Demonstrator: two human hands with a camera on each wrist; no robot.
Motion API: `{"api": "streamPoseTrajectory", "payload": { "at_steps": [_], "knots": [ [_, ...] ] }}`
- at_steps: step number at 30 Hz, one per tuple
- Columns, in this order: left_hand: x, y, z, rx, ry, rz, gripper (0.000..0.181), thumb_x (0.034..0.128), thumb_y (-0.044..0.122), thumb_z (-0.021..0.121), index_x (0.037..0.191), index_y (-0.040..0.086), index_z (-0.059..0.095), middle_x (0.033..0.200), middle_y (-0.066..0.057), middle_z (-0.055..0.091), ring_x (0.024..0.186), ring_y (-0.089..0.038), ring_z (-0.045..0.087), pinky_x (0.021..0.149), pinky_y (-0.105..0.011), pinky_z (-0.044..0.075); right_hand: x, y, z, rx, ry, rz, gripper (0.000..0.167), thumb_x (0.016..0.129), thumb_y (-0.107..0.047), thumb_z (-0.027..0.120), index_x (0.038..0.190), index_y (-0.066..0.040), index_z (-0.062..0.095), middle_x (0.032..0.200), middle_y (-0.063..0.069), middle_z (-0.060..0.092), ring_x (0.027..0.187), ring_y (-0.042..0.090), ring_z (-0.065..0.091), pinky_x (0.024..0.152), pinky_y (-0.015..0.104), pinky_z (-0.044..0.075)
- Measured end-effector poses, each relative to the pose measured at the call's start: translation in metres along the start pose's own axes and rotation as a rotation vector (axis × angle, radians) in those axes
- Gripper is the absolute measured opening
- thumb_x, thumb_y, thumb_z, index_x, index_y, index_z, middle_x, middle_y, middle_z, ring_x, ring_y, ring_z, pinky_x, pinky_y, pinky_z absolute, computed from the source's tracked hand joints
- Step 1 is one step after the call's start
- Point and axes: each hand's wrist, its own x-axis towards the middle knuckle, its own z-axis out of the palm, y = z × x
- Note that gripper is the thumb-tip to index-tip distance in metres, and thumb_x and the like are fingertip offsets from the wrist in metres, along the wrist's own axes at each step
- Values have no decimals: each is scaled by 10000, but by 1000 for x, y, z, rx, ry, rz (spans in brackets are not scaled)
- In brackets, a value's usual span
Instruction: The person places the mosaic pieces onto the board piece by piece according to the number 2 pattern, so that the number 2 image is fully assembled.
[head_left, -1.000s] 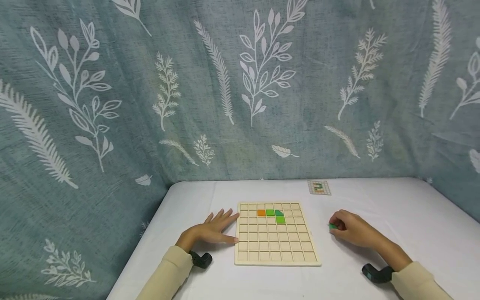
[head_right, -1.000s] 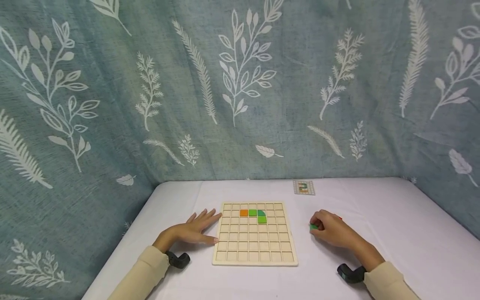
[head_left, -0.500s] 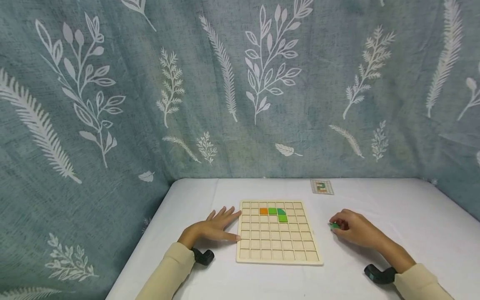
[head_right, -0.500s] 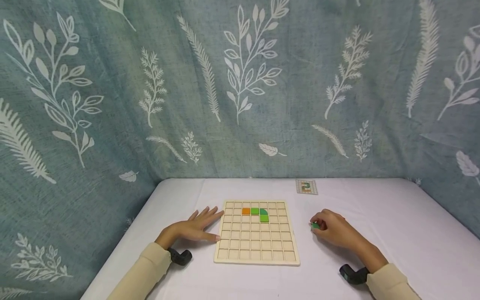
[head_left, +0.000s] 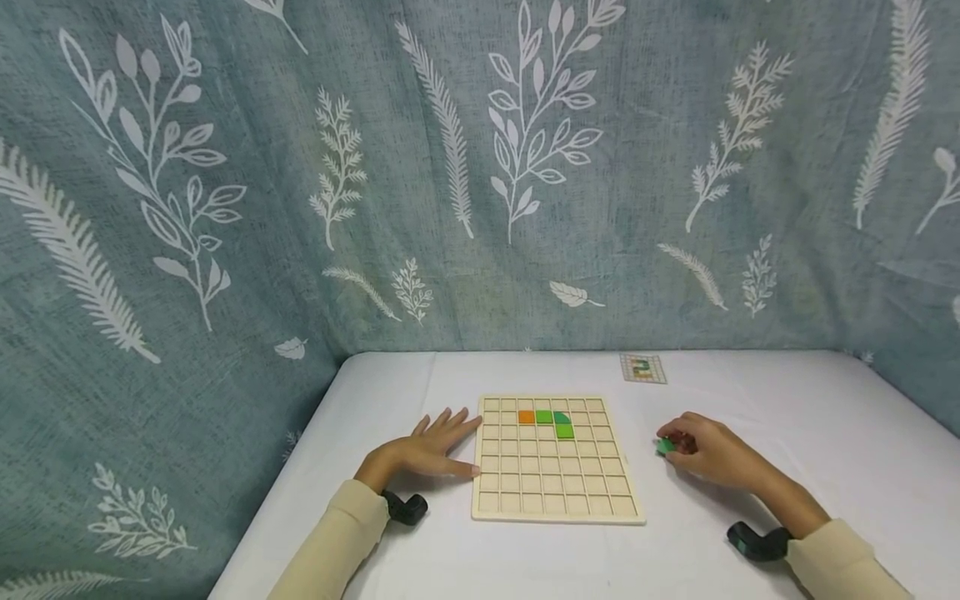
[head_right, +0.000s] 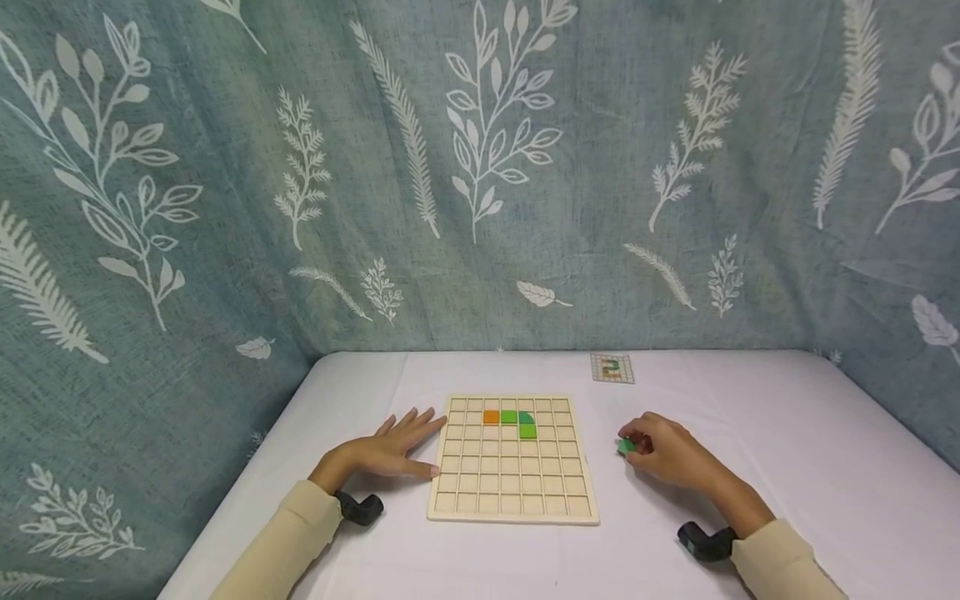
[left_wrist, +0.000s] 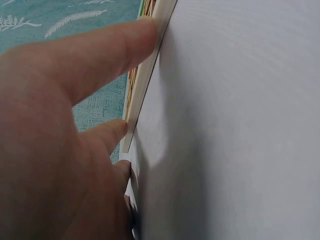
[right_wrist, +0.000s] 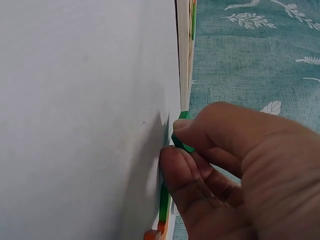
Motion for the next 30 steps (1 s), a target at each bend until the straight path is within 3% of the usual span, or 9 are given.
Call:
{"api": "streamPoseTrajectory", "payload": {
  "at_steps": [7,16,24,30],
  "knots": [
    [-1,1,0,-3,-17,12,935,865,683,582,1614,318,157,1703,-16,57,1575,-296,-29,1248,-572,-25,-3,1,1,7,-10,0,283,836,-80,768,1104,-10,709,901,-17,611,742,-17,489,616,213,462],
    [-3,0,-2,-23,-6,40,932,872,665,593,1615,311,155,1702,-32,57,1574,-306,-32,1247,-569,-30,0,-8,-2,103,-35,-43,292,873,-83,754,1147,-8,684,1018,28,664,827,-17,581,683,218,529],
    [-1,2,-3,-12,-10,36,939,869,670,594,1616,307,156,1702,-31,59,1574,-301,-29,1248,-567,-25,4,-22,-1,178,-34,-99,291,886,-38,724,1166,19,668,1050,66,675,847,-12,596,685,206,533],
    [-1,0,-1,-14,-2,24,936,864,663,605,1613,310,169,1701,-27,70,1576,-296,-20,1248,-567,-18,13,-30,2,167,-51,-128,293,871,-25,721,1159,10,675,1045,51,676,852,-3,607,700,204,544]
  ]
}}
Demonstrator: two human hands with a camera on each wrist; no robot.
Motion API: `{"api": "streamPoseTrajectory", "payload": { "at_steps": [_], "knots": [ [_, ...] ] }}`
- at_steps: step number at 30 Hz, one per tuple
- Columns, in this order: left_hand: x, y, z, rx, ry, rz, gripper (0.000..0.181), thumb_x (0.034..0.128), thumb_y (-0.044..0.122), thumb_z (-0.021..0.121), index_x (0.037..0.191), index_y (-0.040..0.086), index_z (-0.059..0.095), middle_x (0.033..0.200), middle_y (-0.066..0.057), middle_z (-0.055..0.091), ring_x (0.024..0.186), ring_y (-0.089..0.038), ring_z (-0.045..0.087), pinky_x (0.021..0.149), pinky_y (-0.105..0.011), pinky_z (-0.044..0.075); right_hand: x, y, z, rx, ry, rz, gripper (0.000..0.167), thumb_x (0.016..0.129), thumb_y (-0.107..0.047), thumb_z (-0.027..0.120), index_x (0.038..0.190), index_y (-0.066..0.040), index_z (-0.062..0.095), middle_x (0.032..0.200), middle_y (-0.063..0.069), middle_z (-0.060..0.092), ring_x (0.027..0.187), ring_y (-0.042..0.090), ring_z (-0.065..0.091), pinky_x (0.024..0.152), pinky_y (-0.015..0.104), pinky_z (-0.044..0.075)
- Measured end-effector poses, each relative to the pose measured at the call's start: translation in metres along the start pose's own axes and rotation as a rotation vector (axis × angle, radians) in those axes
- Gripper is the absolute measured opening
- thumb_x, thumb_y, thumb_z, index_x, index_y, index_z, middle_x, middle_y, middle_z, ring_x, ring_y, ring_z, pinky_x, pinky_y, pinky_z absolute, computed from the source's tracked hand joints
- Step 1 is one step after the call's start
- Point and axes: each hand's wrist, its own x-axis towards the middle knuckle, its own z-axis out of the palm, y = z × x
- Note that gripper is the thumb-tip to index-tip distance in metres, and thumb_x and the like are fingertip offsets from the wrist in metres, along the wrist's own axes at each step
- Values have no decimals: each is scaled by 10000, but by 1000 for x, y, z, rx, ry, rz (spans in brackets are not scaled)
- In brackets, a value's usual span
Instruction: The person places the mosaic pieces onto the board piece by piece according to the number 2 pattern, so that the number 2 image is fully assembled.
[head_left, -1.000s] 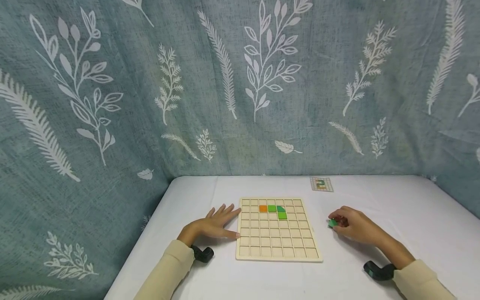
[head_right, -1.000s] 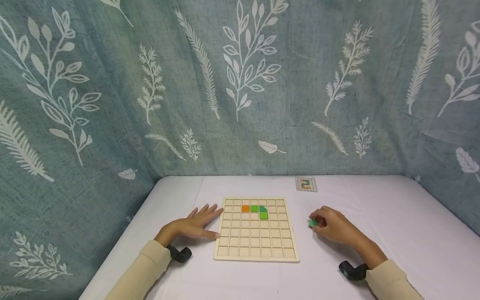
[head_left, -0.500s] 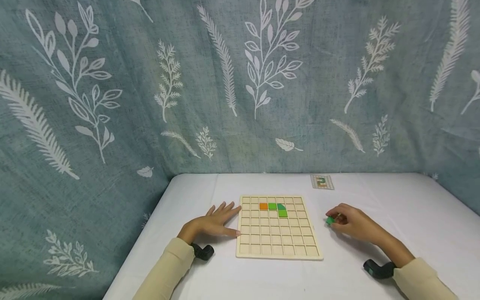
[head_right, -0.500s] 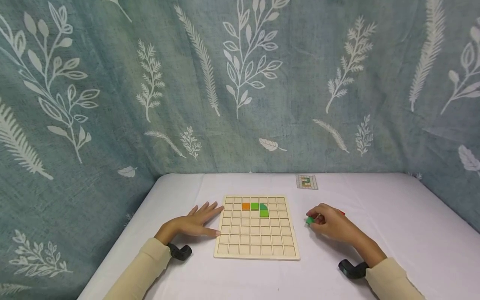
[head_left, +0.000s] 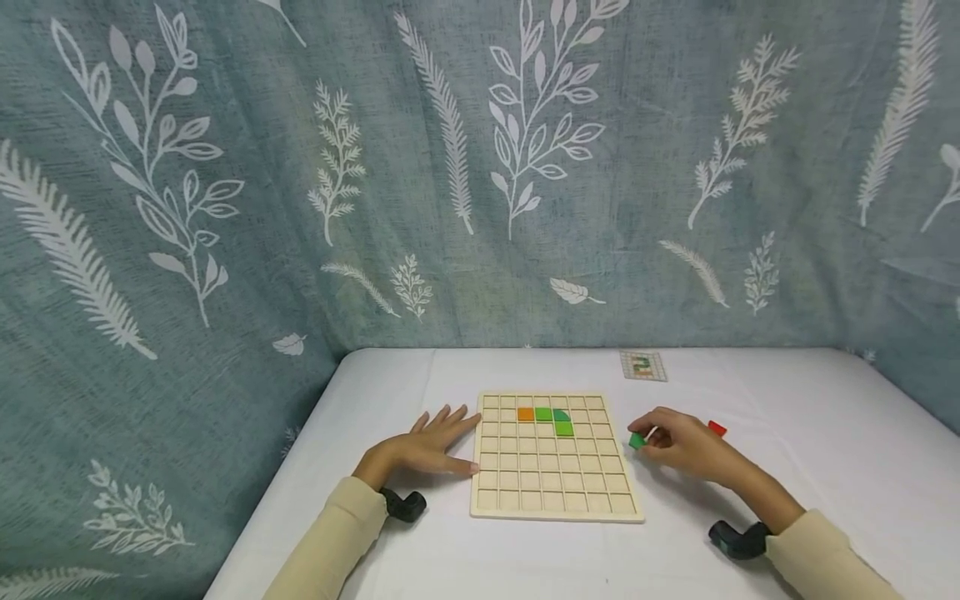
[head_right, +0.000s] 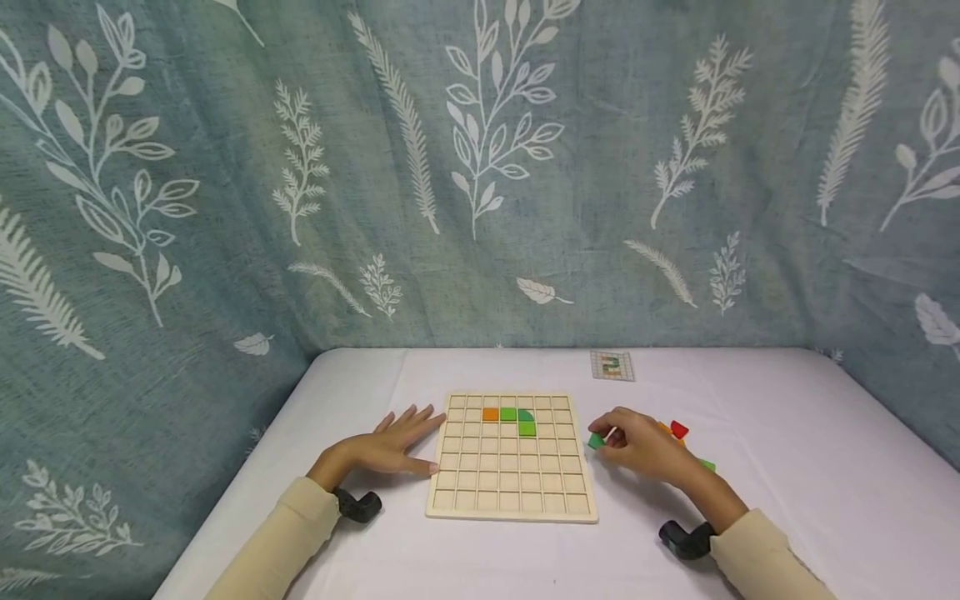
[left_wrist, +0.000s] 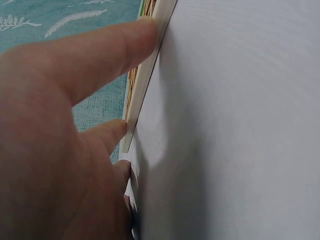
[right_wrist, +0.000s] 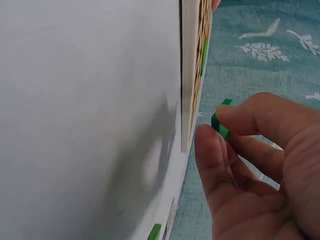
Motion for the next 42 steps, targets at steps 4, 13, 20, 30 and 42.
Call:
{"api": "streamPoseTrajectory", "payload": {
  "at_steps": [4,13,20,30,42],
  "knots": [
    [1,-2,2,-3,-4,-2,942,857,670,607,1612,310,174,1701,-29,73,1576,-297,-16,1248,-571,-15,5,-5,3,-6,-14,-3,292,871,-35,727,1157,3,679,1019,23,668,843,3,595,687,207,537],
    [1,-3,7,-2,-9,-4,941,860,666,609,1613,302,179,1700,-30,80,1576,-295,-10,1247,-571,-13,21,-16,17,36,-51,4,302,877,-45,717,1174,-3,680,1030,16,668,851,18,588,708,203,531],
    [-1,-1,7,-2,-11,3,937,866,662,602,1615,300,169,1701,-34,74,1576,-301,-15,1247,-573,-15,35,-24,26,54,-62,25,310,878,-79,734,1174,-2,684,1004,21,662,830,37,574,696,201,517],
    [-1,1,-2,14,-2,15,931,874,677,585,1615,308,159,1702,-40,62,1574,-313,-18,1245,-581,-16,55,-31,28,74,-70,14,324,884,-59,701,1198,14,669,1049,67,673,855,71,601,749,230,551],
    [-1,-2,0,-4,-6,11,924,873,667,596,1613,310,171,1701,-39,67,1575,-304,-24,1245,-577,-27,64,-34,43,161,-75,104,331,919,-95,702,1239,-24,659,1100,75,664,902,138,599,720,255,526]
  ]
}}
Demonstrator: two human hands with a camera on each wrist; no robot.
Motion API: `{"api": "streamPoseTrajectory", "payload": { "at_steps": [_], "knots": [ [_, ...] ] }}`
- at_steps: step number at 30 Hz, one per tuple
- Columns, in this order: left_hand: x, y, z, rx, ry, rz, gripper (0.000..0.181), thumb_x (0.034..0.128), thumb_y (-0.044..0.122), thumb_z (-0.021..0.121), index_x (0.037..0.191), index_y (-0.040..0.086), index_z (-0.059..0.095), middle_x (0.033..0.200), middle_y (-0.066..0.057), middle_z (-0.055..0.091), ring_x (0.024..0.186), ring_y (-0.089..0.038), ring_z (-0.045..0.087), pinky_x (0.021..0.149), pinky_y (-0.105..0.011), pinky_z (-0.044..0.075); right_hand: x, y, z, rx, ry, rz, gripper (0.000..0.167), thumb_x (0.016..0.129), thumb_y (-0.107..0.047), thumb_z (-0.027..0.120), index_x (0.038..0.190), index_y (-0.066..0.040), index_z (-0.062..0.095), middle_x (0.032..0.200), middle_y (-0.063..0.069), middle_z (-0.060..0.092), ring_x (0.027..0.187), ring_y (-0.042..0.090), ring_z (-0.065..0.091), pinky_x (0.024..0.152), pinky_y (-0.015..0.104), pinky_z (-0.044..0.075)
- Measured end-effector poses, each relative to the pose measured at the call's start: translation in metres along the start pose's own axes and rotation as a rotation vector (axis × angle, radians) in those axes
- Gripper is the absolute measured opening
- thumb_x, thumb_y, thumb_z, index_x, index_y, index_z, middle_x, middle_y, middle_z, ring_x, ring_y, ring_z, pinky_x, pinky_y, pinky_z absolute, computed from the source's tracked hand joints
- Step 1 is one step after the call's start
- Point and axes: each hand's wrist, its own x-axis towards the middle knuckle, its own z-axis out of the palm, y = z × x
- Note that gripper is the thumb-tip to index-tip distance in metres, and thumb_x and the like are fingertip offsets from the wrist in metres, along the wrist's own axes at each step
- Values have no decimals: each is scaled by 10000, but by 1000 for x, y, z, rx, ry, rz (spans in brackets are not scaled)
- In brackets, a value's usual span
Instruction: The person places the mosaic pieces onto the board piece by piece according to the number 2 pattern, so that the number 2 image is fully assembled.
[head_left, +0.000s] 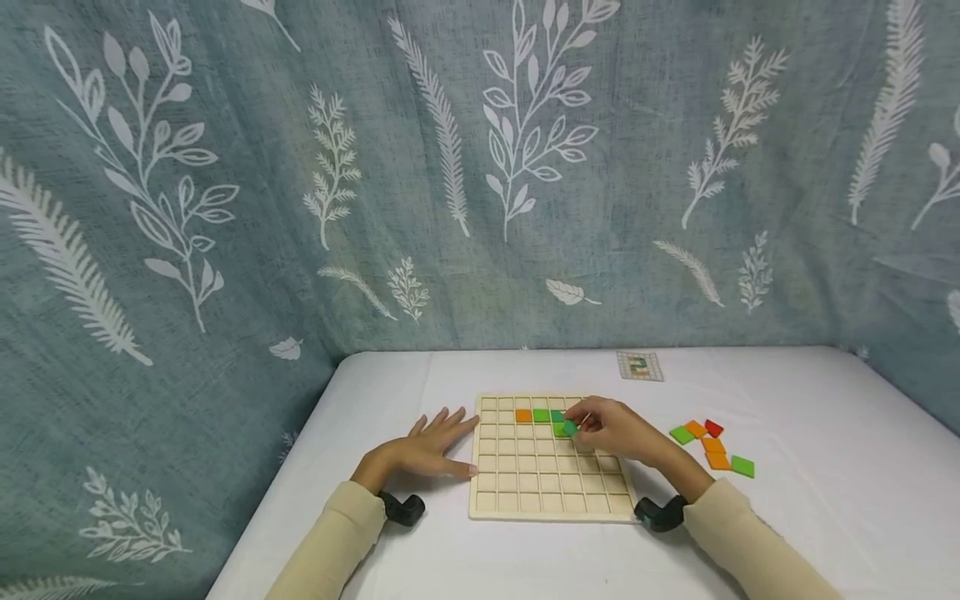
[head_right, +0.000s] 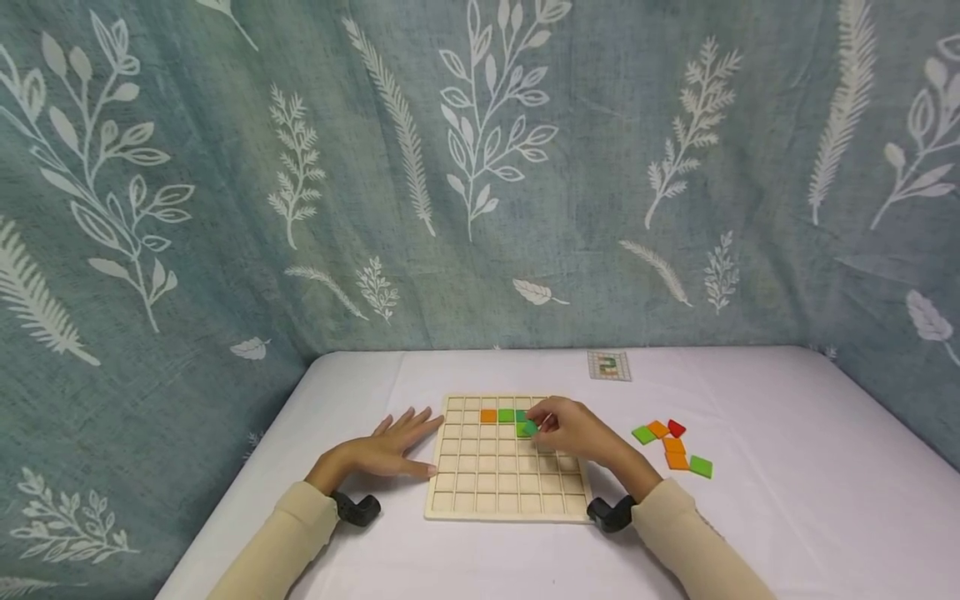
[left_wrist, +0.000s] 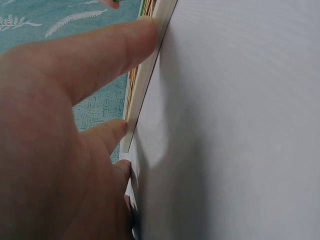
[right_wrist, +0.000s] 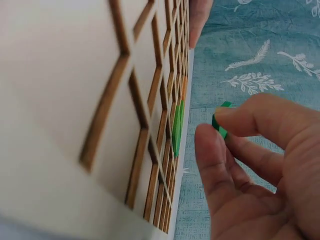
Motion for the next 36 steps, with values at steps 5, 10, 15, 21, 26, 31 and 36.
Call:
{"api": "streamPoseTrajectory", "payload": {
  "at_steps": [5,10,15,21,26,31,36],
  "knots": [
    [0,-1,1,1,8,2,934,868,666,603,1614,301,173,1701,-38,74,1575,-305,-15,1244,-581,-16,4,1,4,-3,12,52,329,904,-104,708,1228,-57,669,1085,53,659,889,156,586,713,281,512],
    [0,-3,2,-1,7,3,935,872,666,600,1615,300,167,1701,-39,72,1574,-309,-13,1244,-581,-18,5,2,7,-19,13,58,310,890,-84,705,1197,-47,681,1025,48,657,843,151,569,704,272,497],
    [0,-5,2,5,12,6,938,872,671,597,1615,299,163,1701,-42,76,1574,-311,-8,1243,-585,-11,5,2,10,-10,-21,61,310,896,-104,715,1191,-15,676,984,33,663,845,142,582,702,270,505],
    [2,-3,0,11,8,10,936,875,678,585,1616,300,157,1702,-39,68,1574,-312,-15,1244,-583,-16,5,0,12,-92,-21,-6,316,898,-176,750,1160,-9,691,978,19,668,849,105,614,713,251,532],
    [3,-2,-4,25,19,-2,928,872,671,585,1615,310,162,1702,-26,69,1576,-297,-19,1247,-570,-19,7,-2,12,-181,11,-102,291,884,-228,774,1093,-34,716,926,-5,630,789,49,560,675,228,511],
    [4,-1,-2,17,18,-1,933,865,677,593,1613,312,170,1702,-26,72,1576,-294,-19,1247,-571,-21,5,0,14,-266,18,-205,194,873,-230,780,1003,-88,758,878,-40,605,732,18,484,621,210,457],
    [3,-4,1,12,8,1,934,864,704,574,1612,334,155,1703,-17,60,1576,-289,-24,1246,-571,-26,5,1,16,-291,13,-238,88,875,-202,772,935,-138,767,858,-76,611,720,3,477,618,206,447]
  ]
}}
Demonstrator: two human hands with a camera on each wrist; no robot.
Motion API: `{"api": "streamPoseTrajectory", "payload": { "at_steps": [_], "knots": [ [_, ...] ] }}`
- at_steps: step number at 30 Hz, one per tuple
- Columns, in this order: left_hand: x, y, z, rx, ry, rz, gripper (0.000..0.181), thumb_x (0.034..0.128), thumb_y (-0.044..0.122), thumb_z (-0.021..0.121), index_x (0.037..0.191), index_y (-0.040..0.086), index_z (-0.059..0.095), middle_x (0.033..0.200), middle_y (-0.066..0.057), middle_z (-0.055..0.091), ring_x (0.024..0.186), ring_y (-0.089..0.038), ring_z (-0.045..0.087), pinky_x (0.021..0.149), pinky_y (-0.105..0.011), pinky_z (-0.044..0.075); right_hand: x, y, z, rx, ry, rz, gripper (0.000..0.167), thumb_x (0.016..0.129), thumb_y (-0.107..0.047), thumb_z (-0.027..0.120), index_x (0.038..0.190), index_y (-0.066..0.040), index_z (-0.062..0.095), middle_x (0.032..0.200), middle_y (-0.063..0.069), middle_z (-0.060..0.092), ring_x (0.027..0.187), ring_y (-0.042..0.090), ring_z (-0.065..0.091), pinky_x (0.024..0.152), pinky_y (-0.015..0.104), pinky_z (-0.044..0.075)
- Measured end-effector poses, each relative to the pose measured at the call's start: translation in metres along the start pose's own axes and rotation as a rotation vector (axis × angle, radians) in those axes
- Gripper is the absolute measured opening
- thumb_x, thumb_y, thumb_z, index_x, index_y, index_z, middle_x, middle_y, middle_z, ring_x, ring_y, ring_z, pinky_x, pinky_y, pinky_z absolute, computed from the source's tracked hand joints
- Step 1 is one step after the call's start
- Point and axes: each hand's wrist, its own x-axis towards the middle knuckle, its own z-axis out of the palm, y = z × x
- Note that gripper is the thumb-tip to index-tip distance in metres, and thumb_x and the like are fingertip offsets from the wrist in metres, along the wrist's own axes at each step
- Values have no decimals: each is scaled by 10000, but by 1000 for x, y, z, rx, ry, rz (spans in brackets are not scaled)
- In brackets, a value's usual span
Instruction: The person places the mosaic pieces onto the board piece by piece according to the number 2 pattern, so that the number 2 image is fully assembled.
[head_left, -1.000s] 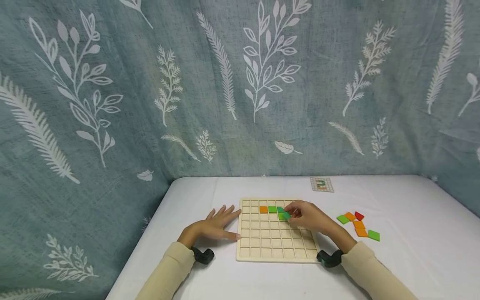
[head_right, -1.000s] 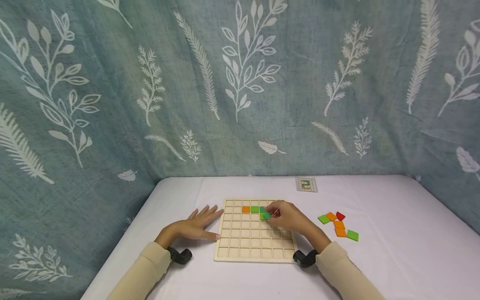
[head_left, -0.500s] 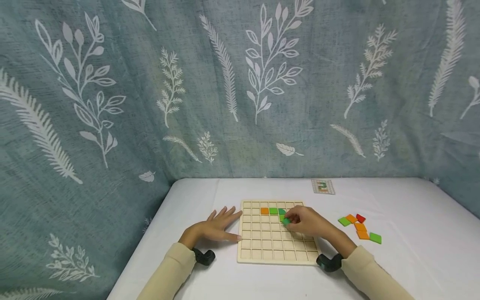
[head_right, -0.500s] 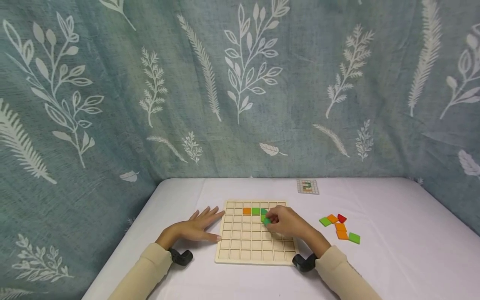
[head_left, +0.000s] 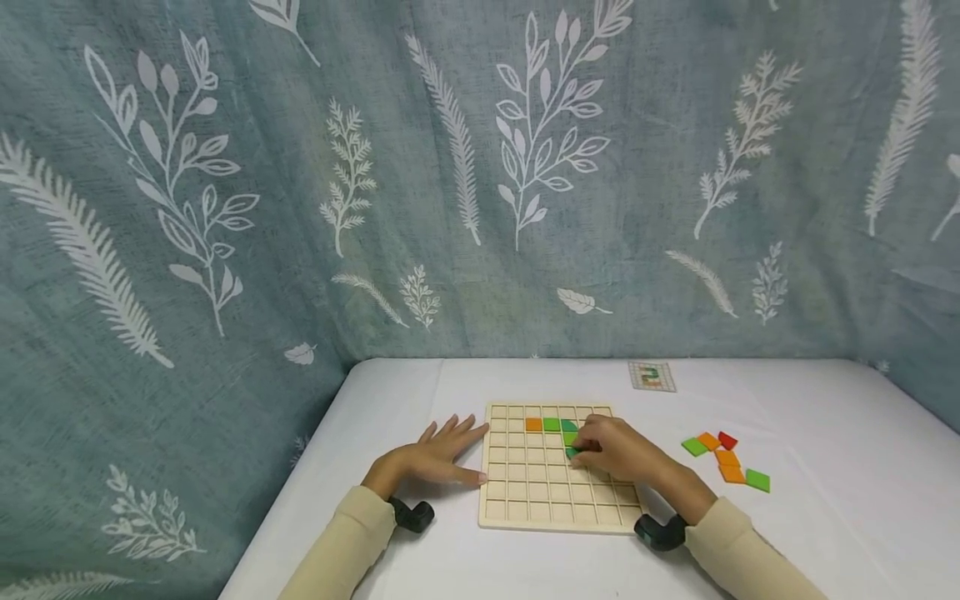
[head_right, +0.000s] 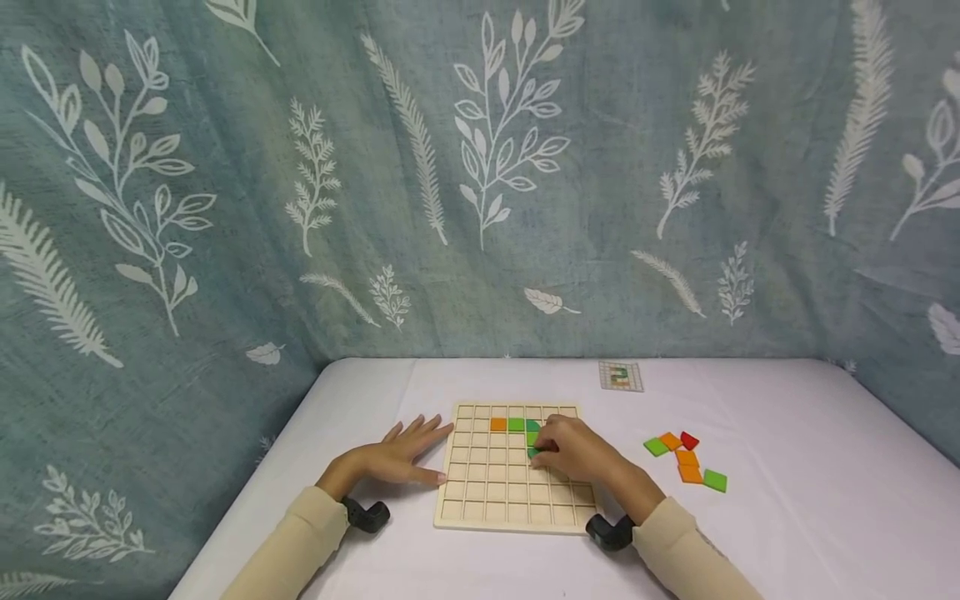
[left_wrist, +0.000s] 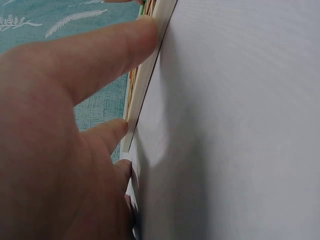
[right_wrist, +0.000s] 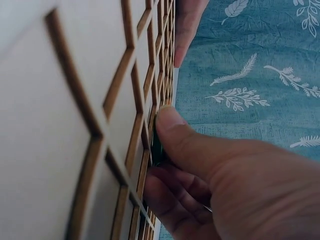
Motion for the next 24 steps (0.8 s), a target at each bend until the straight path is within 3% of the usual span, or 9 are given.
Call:
{"api": "streamPoseTrajectory", "payload": {
  "at_steps": [3,9,24],
  "knots": [
    [-1,-1,2,-4,1,-3,933,864,701,576,1612,336,156,1703,-11,61,1576,-284,-21,1247,-569,-26,0,-1,1,3,-4,15,13,892,-166,752,900,-158,758,851,-85,612,724,7,482,626,210,447],
    [-2,-1,3,-9,2,-2,929,868,695,575,1612,331,156,1703,-15,61,1576,-284,-20,1247,-568,-26,0,-3,1,0,1,29,83,888,-89,746,872,-170,750,861,-70,622,733,13,494,631,209,451],
    [0,3,0,5,-15,-8,934,860,694,579,1612,340,152,1703,-7,55,1576,-282,-26,1247,-566,-32,-2,-2,1,15,14,22,62,891,-73,743,885,-135,741,868,-59,613,733,21,506,629,213,471]
  ]
}}
